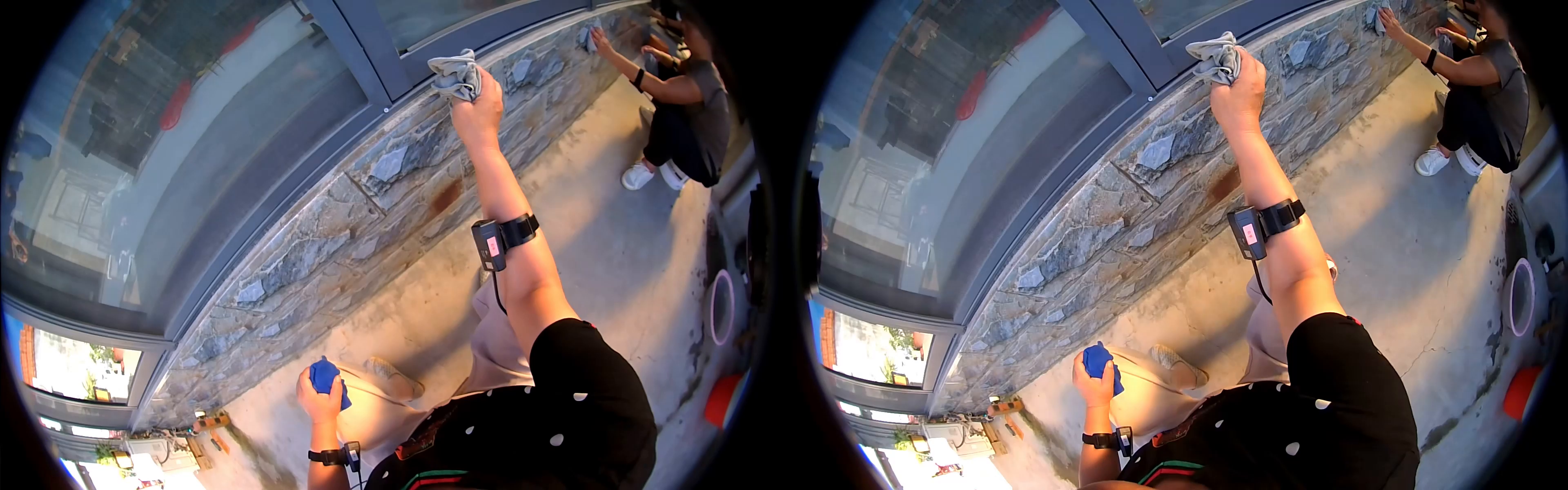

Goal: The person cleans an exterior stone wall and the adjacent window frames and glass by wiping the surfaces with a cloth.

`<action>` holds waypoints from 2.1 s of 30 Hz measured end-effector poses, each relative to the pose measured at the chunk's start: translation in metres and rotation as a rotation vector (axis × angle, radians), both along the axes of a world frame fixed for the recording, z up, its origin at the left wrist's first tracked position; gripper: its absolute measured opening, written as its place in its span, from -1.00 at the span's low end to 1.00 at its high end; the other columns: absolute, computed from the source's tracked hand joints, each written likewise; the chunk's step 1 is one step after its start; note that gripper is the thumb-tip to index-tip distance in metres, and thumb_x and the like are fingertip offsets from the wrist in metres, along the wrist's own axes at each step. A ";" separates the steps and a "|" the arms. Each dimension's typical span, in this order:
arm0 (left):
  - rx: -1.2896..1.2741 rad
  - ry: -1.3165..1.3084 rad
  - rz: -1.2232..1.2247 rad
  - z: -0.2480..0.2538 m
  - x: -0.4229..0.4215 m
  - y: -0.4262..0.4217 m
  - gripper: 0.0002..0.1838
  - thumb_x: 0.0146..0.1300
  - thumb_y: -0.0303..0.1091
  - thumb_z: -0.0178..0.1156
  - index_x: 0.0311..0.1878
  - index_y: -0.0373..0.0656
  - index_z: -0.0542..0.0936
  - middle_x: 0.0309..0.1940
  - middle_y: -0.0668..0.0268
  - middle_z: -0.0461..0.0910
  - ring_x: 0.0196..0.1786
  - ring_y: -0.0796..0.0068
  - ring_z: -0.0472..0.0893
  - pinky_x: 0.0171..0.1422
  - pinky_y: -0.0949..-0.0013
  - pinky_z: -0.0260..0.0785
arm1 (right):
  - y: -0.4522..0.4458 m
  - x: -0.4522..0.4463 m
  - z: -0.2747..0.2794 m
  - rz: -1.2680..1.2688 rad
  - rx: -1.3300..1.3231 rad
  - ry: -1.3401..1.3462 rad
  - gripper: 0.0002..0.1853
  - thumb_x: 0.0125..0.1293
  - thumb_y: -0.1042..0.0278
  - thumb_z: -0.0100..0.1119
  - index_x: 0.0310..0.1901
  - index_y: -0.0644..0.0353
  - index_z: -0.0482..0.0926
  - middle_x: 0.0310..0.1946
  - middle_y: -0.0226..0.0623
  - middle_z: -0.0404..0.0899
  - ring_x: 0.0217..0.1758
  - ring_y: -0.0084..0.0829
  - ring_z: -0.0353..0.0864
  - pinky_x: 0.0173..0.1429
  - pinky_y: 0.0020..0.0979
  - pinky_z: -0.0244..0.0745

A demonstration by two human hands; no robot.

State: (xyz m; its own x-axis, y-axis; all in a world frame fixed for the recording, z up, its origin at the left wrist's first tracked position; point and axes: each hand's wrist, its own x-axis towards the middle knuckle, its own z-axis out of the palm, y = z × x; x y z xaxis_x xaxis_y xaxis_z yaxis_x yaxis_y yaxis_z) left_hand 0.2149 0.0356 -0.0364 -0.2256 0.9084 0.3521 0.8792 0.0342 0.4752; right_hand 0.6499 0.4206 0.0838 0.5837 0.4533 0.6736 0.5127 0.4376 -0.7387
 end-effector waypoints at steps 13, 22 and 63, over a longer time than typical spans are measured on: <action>0.006 0.086 -0.036 0.004 0.007 0.004 -0.40 -0.05 -0.20 0.47 0.07 -0.22 0.53 -0.12 0.04 0.64 -0.06 -0.02 0.63 0.07 0.07 0.47 | 0.008 -0.073 0.042 0.206 0.235 -0.423 -0.31 -0.03 0.73 0.24 0.24 0.08 0.49 0.32 -0.19 0.41 0.39 0.03 0.33 0.47 -0.13 0.28; -0.004 0.057 -0.004 -0.001 0.001 0.001 -0.35 -0.10 -0.14 0.50 0.06 -0.22 0.52 -0.13 0.02 0.63 -0.06 -0.10 0.60 0.07 0.00 0.46 | -0.001 -0.046 -0.005 0.261 -0.012 -0.350 -0.43 -0.06 0.74 0.20 0.09 0.16 0.58 0.16 -0.15 0.53 0.27 -0.02 0.44 0.35 -0.19 0.39; -0.025 -0.040 0.034 -0.006 -0.007 -0.004 -0.37 -0.06 -0.13 0.48 0.08 -0.22 0.53 -0.10 0.01 0.64 -0.05 -0.08 0.63 0.08 0.01 0.47 | 0.000 -0.058 -0.094 -0.002 -0.578 0.487 -0.44 0.14 0.38 0.24 0.15 0.29 0.27 0.11 0.17 0.32 0.17 0.16 0.43 0.30 -0.08 0.38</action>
State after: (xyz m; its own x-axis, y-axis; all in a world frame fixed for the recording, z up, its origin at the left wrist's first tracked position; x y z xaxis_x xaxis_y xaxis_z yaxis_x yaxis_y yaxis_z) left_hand 0.2075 0.0320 -0.0420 -0.2697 0.9086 0.3190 0.8575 0.0759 0.5088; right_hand 0.5921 0.4207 -0.0102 0.7558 0.6548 -0.0053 0.0698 -0.0885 -0.9936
